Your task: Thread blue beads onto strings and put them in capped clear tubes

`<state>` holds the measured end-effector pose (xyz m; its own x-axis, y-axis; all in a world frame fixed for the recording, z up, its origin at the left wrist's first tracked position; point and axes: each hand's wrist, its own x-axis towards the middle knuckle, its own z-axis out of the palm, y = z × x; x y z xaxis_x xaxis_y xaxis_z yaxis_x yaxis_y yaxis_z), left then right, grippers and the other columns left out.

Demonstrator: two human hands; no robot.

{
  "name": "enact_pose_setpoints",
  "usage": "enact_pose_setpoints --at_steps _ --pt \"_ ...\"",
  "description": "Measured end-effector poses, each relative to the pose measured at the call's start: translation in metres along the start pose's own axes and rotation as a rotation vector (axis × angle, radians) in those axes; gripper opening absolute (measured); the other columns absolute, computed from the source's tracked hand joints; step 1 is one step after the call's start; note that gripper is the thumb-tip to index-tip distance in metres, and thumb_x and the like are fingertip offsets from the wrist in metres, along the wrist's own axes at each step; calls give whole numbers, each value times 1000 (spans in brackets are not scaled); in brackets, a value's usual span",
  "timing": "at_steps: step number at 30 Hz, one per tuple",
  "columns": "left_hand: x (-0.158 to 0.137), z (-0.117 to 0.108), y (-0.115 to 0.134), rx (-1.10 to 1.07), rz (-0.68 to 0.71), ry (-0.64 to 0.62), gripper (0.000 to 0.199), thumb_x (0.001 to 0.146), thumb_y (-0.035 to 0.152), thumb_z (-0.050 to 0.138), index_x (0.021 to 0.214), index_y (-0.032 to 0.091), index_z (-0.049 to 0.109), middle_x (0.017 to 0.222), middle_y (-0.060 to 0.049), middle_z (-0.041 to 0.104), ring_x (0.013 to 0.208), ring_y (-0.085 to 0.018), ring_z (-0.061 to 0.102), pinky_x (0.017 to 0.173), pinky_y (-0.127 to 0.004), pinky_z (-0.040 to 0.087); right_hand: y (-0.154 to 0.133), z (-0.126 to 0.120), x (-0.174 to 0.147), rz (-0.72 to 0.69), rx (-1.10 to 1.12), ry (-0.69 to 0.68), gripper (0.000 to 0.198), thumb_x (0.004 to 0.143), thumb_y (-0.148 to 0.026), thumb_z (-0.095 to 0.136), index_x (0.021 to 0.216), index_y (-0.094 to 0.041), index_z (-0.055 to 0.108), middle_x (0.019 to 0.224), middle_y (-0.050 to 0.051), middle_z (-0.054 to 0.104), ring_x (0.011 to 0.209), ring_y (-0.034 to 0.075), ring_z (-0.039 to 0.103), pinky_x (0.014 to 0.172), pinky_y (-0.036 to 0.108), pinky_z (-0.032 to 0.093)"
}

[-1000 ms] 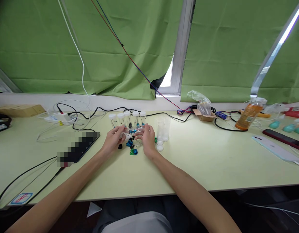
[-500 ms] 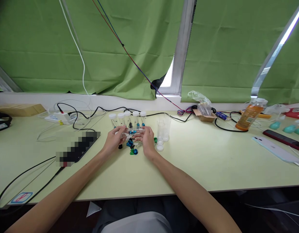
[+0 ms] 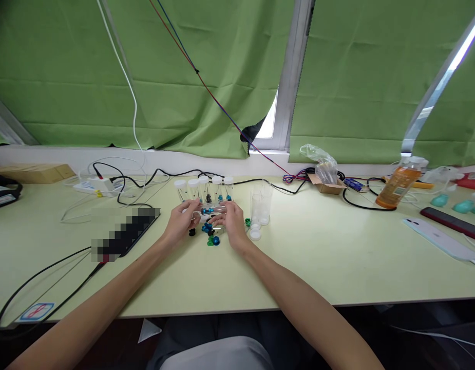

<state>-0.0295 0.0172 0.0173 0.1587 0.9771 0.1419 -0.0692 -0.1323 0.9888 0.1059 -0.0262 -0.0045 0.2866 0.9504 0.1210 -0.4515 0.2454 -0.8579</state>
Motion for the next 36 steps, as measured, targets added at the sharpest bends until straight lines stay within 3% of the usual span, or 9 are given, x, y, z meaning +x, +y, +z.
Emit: enact_pose_setpoints --at_steps 13,19,25,36 --pt "2 -2 -2 15 3 -11 36 74 51 68 75 16 59 64 1 52 40 -4 34 39 -20 20 3 -3 1 34 -42 -57 22 85 -37 48 92 -18 55 87 8 72 50 15 66 44 25 50" --pt "4 -2 -5 -12 19 4 37 73 51 69 75 16 60 72 -1 57 40 -3 34 39 -20 20 2 -3 1 59 -60 -68 23 86 -38 46 94 -18 55 85 8 73 47 15 65 42 25 49" --pt "3 -3 -4 20 1 -7 34 74 49 68 74 17 59 56 4 45 41 -5 33 40 -20 21 1 -3 0 103 -72 -85 27 87 -40 45 94 -17 57 85 9 74 47 16 65 42 26 49" --pt "5 -5 -4 15 10 12 35 72 51 70 75 17 60 60 3 49 41 -4 34 39 -20 20 -8 0 -5 161 -106 -134 26 88 -37 42 90 -17 58 78 9 75 44 15 63 41 24 46"
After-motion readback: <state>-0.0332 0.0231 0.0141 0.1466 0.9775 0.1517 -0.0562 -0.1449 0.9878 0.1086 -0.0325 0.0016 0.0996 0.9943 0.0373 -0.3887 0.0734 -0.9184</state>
